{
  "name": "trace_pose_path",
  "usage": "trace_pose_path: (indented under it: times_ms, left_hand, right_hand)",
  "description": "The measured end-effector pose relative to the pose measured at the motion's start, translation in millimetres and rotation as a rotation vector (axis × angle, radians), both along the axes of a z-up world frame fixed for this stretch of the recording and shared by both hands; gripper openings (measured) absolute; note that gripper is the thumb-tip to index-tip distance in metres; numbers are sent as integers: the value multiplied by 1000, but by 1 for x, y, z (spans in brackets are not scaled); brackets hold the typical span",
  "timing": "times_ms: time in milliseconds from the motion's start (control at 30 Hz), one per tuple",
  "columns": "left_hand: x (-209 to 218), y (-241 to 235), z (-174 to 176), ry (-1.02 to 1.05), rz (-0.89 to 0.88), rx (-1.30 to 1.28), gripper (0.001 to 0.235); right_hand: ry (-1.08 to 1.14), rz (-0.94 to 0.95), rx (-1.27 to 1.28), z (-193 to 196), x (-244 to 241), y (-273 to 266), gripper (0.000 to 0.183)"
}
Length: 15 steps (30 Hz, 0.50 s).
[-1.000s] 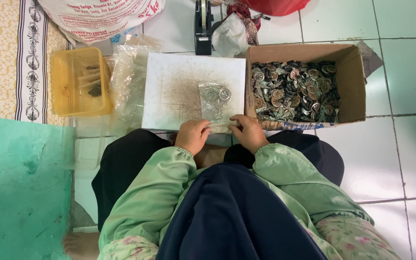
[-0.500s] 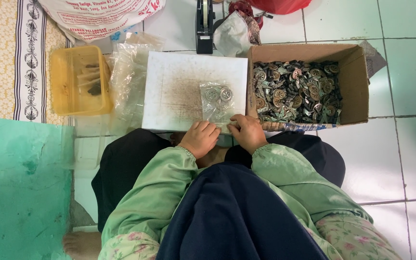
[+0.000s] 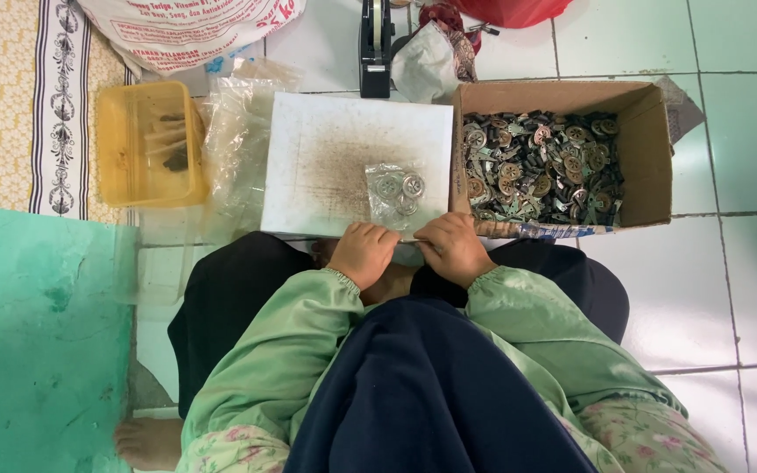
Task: Packaging small metal pins or badges into individual plastic bags from a larger box.
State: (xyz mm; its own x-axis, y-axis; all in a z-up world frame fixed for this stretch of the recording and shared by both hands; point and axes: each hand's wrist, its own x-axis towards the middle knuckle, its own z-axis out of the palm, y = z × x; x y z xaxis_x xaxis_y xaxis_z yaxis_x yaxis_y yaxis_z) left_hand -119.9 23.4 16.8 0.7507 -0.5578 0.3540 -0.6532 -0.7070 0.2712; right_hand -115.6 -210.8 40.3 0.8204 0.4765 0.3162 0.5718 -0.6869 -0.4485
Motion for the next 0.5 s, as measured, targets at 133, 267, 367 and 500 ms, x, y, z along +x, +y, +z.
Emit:
trace_pose_path:
  times_ms: [133, 267, 367, 500]
  left_hand:
    - [3, 2, -3, 60, 58, -28, 22]
    - [8, 4, -20, 75, 122, -54, 23]
    - [8, 6, -7, -1, 155, -23, 20]
    - [10, 7, 0, -200, 83, 46, 12]
  right_hand:
    - [105, -91, 83, -9, 2, 0, 19]
    - [162, -192, 52, -24, 8, 0, 27]
    - [132, -218, 33, -21, 11, 5, 28]
    - [101, -227, -14, -16, 12, 9, 27]
